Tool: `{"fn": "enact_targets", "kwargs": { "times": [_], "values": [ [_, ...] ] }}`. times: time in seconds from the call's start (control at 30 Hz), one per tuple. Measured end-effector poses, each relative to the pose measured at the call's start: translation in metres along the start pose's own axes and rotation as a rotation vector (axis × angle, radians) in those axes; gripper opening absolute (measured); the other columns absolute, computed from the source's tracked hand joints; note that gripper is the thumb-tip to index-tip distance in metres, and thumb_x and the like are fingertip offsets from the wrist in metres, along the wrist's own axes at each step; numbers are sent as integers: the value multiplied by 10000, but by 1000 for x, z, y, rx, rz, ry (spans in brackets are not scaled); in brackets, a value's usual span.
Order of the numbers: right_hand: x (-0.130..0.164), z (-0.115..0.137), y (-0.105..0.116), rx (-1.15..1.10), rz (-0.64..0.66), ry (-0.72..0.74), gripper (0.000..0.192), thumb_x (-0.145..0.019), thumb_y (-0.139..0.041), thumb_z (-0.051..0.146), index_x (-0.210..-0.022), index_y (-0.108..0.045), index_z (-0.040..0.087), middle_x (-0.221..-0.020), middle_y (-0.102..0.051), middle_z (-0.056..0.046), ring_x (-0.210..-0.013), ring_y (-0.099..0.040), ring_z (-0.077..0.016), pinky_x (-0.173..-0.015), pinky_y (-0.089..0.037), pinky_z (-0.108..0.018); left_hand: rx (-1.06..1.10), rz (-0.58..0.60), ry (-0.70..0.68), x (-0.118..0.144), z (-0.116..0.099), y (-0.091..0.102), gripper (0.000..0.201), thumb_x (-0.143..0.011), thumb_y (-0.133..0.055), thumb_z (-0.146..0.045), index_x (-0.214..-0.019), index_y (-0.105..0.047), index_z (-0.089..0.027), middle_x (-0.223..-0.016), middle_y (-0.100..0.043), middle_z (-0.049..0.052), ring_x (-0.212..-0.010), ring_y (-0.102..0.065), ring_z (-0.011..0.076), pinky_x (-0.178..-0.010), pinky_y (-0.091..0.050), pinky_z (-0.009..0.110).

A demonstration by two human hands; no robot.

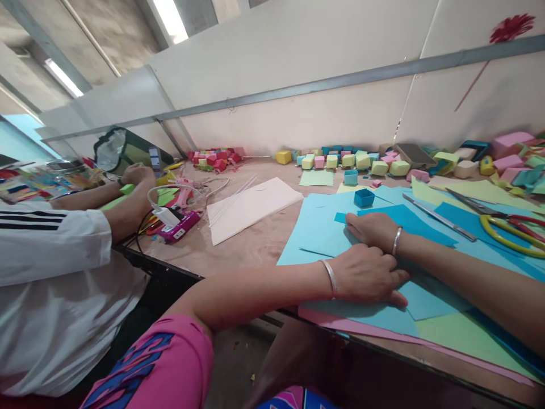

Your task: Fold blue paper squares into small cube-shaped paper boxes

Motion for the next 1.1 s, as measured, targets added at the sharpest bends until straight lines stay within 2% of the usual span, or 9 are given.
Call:
{"fn": "enact_targets", "kwargs": {
  "times": [0.13, 0.3, 0.4, 0.47, 0.53, 0.6, 0.8, 0.93, 1.1],
  "values": [
    [-1, -2, -3, 3, -11, -4, 301, -976, -325, 310, -1088, -558, 156, -821, -691, -132, -729, -647, -244, -587, -315, -283, 3, 36, 41, -2, -2, 1, 516, -941, -402, -580, -1390, -471, -334, -827, -613, 53, -685, -559, 200, -483, -216, 319],
    [2, -2, -2, 5, -30, 3, 308, -982, -300, 309, -1062, -551, 150, -803, -690, -120, -695, -634, -221, -560, -257, -270, -57, 4, 34, 9, -17, 9, 494, -951, -397, -556, -1413, -416, -382, -849, -603, 43, -677, -532, 187, -515, -274, 299],
    [3, -2, 1, 0, -45, 15, 324, -986, -280, 316, -1087, -544, 157, -830, -698, -119, -725, -644, -231, -556, -246, -275, -51, -125, -25, 27, -33, 13, 624, -938, -344, -611, -1390, -448, -194, -1034, -598, 99, -881, -550, 226, -654, -395, 346],
    [2, -2, 1, -4, -40, 12, 317, -979, -301, 327, -1099, -545, 163, -838, -701, -116, -741, -653, -242, -557, -252, -273, -59, -165, 0, 38, -38, 12, 704, -942, -322, -615, -1399, -409, -87, -1212, -558, 162, -1092, -505, 271, -860, -418, 393],
    [0, -2, 1, -9, -44, 9, 323, -978, -292, 316, -1114, -543, 166, -849, -703, -123, -760, -660, -253, -562, -268, -274, -41, -163, 143, 44, -36, 9, 794, -903, -334, -680, -1384, -406, -52, -1363, -473, 201, -1278, -380, 332, -1006, -361, 454],
    [-2, -2, 1, -14, -51, 9, 326, -977, -282, 304, -1113, -543, 164, -842, -703, -129, -756, -663, -256, -569, -286, -275, 6, -105, 269, 48, -30, 8, 829, -881, -341, -710, -1369, -408, -43, -1387, -457, 208, -1316, -343, 355, -1050, -329, 512],
    [-2, -4, -3, -34, -72, 40, 310, -967, -307, 303, -1112, -542, 162, -839, -697, -142, -753, -665, -271, -583, -319, -285, 116, 62, 424, 69, -11, 20, 638, -845, -572, -593, -1212, -524, -74, -1215, -561, 157, -1127, -515, 302, -1012, -410, 468],
    [-4, -6, -6, -63, -80, 41, 309, -966, -319, 306, -1105, -549, 154, -832, -694, -150, -749, -659, -275, -594, -326, -291, 78, 74, 526, 106, 0, 26, 480, -884, -568, -501, -1131, -570, -88, -1130, -587, 142, -1061, -536, 291, -952, -460, 435],
    [-5, -7, -7, -139, -110, 33, 280, -947, -365, 294, -1052, -580, 149, -810, -689, -144, -721, -642, -267, -571, -289, -283, -40, 53, 643, 156, 17, 29, 400, -954, -448, -432, -1088, -612, -93, -1076, -612, 161, -1046, -546, 316, -942, -450, 498]
  ]
}}
Point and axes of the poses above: each hand's wrist, its own x-axis away from the middle knuckle, its own y-axis out of the back of the hand, z = x × y, the point moved 2 cm from there along -x, towards the middle knuckle
